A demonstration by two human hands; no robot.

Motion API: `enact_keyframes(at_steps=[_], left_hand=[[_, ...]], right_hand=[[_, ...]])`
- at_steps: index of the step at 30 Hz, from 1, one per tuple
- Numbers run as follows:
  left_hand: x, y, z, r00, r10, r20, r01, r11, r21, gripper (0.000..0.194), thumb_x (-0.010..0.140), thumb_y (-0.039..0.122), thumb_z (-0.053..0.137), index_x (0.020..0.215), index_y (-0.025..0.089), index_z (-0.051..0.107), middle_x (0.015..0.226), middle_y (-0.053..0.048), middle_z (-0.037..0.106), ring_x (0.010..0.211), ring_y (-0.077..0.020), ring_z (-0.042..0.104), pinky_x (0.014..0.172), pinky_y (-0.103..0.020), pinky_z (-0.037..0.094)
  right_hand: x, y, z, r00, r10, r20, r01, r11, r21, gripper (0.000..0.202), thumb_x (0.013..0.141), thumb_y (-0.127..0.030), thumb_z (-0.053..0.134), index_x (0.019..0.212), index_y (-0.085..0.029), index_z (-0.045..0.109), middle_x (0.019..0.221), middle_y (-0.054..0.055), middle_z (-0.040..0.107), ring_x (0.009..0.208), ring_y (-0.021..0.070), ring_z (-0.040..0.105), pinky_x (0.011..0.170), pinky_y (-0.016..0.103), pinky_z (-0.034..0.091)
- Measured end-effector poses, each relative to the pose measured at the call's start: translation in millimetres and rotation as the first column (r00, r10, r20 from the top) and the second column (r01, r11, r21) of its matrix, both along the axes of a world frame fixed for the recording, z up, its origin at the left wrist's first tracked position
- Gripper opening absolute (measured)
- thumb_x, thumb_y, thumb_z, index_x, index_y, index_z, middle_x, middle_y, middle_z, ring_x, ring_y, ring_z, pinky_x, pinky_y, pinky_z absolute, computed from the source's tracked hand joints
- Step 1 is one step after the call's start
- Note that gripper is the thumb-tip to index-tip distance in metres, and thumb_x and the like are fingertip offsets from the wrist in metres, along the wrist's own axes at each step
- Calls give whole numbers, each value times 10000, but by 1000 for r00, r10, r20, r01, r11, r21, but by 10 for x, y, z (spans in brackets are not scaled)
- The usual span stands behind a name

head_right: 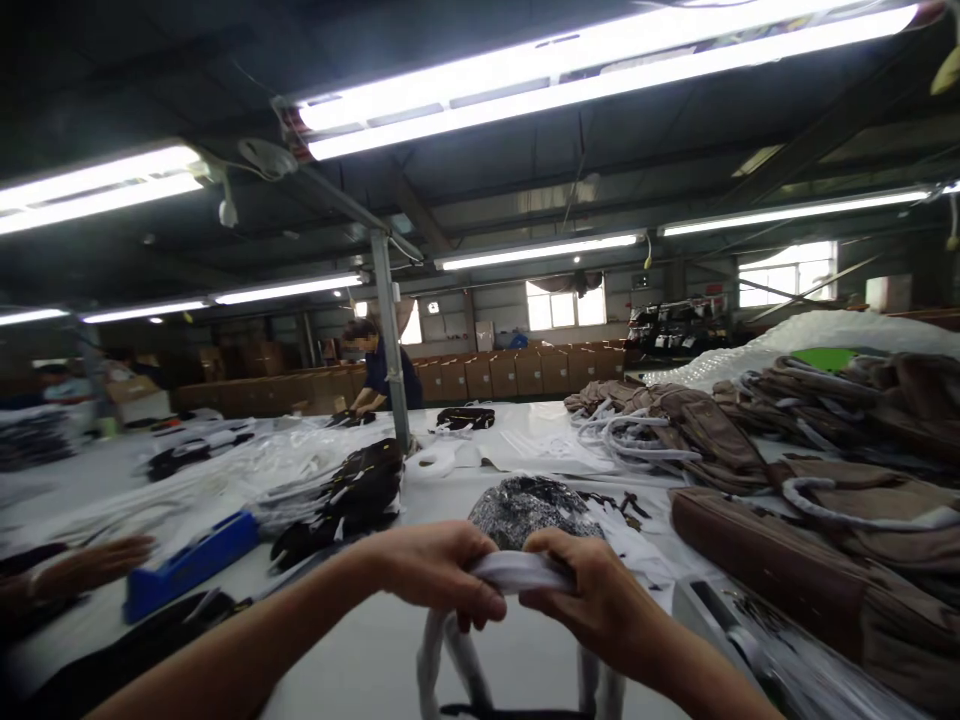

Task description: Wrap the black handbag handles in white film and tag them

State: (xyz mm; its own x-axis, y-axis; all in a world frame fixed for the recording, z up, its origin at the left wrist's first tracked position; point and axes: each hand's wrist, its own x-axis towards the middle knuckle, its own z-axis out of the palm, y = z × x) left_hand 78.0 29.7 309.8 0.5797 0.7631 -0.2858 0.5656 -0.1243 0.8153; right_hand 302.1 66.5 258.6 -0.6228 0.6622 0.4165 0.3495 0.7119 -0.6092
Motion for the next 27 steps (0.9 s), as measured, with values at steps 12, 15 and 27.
enact_keyframes(at_steps=[12,15,27], left_hand=[[68,-194,754,784,264,562,-230,964,-132,308,837,400,570,661,158,501,477,104,279,373,-5,224,376,-132,247],[85,-203,1033,828,250,502,-226,968,-111,435,886,484,425,703,120,580,458,92,274,356,8,197,378,-126,176],[180,-122,131,962,271,29,-265,955,-133,433,741,610,563,770,178,558,495,91,364,387,-42,236,345,-161,180]], right_hand=[[658,-375,-1292,983,-148,107,183,825,-535,721,603,-202,648,1304,-173,483,1167,74,640,1074,274,576,925,315,448],[531,-369,-1232,985,-174,-10,144,847,-512,382,604,-188,655,986,-184,630,858,-9,694,830,215,625,744,256,475],[845,-328,-1117,981,-190,25,187,920,-343,847,678,-441,697,1381,-112,357,1331,202,480,1210,329,446,1027,458,324]])
